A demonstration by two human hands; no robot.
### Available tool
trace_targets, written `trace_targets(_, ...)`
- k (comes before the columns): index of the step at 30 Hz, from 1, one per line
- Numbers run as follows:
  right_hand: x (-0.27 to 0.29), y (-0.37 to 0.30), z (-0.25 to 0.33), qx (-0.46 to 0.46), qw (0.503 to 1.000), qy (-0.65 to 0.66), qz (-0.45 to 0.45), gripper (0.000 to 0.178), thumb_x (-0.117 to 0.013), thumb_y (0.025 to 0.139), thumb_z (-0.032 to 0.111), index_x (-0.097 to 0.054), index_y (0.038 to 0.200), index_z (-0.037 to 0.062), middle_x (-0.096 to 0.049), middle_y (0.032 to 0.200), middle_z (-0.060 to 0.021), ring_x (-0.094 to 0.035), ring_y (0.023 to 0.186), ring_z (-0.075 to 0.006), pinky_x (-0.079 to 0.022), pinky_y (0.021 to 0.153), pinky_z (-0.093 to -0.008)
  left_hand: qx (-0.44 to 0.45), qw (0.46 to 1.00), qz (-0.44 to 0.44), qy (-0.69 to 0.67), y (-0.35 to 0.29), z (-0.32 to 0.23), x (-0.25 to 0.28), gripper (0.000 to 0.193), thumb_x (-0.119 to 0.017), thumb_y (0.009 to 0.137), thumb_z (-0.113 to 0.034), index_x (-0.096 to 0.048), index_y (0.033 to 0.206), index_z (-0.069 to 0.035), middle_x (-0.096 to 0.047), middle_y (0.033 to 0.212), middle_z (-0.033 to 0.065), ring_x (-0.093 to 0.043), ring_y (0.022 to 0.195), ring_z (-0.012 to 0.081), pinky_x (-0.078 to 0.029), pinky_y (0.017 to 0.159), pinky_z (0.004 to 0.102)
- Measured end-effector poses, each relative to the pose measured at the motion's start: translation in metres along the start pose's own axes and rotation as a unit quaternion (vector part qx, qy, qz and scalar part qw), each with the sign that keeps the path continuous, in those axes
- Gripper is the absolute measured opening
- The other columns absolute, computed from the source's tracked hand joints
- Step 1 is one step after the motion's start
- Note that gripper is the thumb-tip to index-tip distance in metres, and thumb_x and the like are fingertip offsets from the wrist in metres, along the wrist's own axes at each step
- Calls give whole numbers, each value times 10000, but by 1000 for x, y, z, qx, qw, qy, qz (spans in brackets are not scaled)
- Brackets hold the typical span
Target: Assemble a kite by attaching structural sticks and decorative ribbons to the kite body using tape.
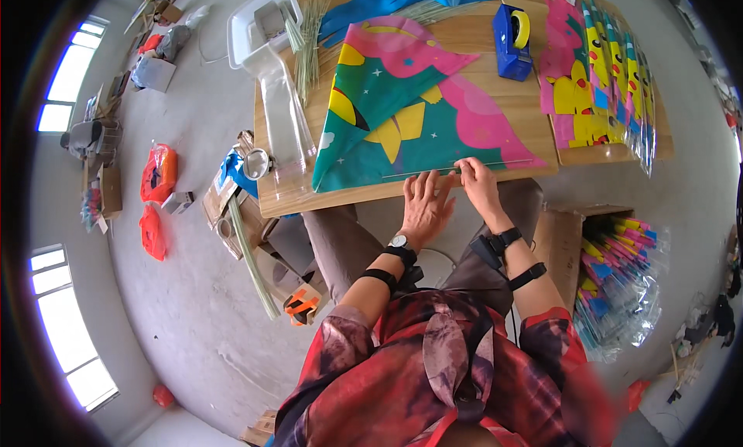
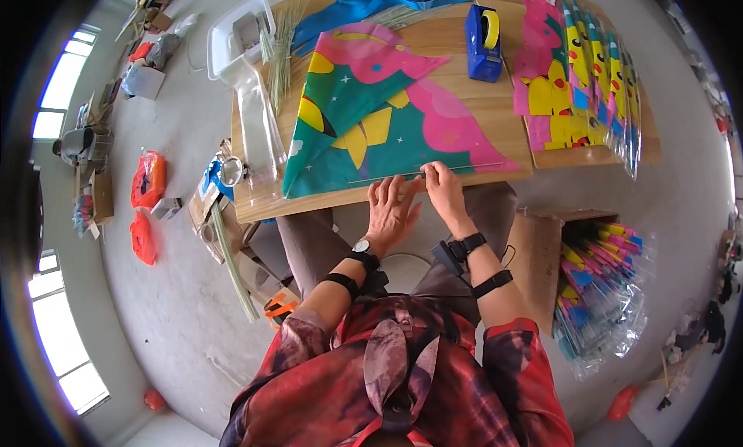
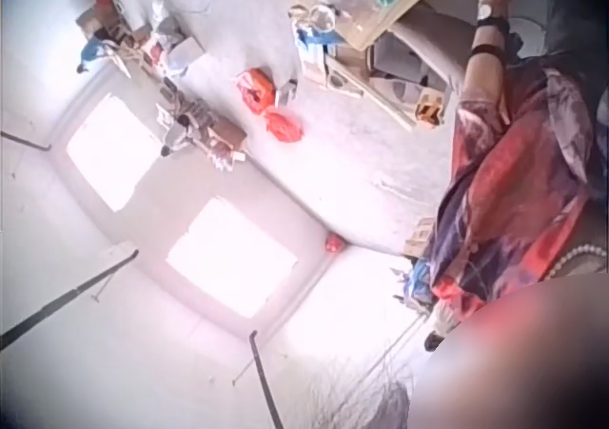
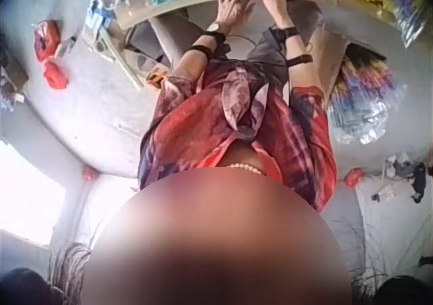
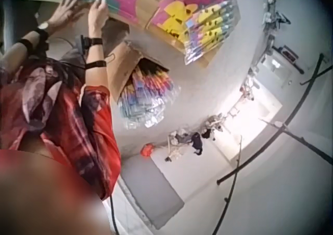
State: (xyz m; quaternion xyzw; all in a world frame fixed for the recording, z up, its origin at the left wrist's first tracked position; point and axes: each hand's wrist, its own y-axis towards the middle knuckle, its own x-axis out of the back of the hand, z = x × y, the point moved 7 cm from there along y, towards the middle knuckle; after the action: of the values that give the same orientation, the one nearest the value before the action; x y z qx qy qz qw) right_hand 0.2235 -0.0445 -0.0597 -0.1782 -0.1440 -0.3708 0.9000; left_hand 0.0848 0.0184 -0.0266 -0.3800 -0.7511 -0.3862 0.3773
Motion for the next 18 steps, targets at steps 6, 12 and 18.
trace_targets(6,27,6,40,117,978,-133,-110,336,-765,902,223,-616,1170,85,-624,720,-88,-629,646,-263,-489,594,-391,-1,1000,4,3,-1,2,2,643,-719,865,-283,-507,1463,-180,-450,1364,149,-423,1303,348,-288,1111,567)
trace_targets(12,17,20,37,130,962,-236,-52,335,-838,805,243,-578,963,101,-615,774,-41,-620,710,-233,-441,689,-405,-6,1000,5,-1,1,-2,1,654,-713,864,-285,-499,1472,-173,-449,1359,155,-421,1302,351,-284,1116,565)
trace_targets(18,11,32,16,65,965,-249,-49,379,-858,773,332,-583,914,113,-662,829,-39,-651,808,-268,-406,763,-465,-14,1000,16,2,-2,0,-2,648,-712,857,-278,-508,1464,-178,-441,1363,155,-410,1305,357,-288,1111,561)
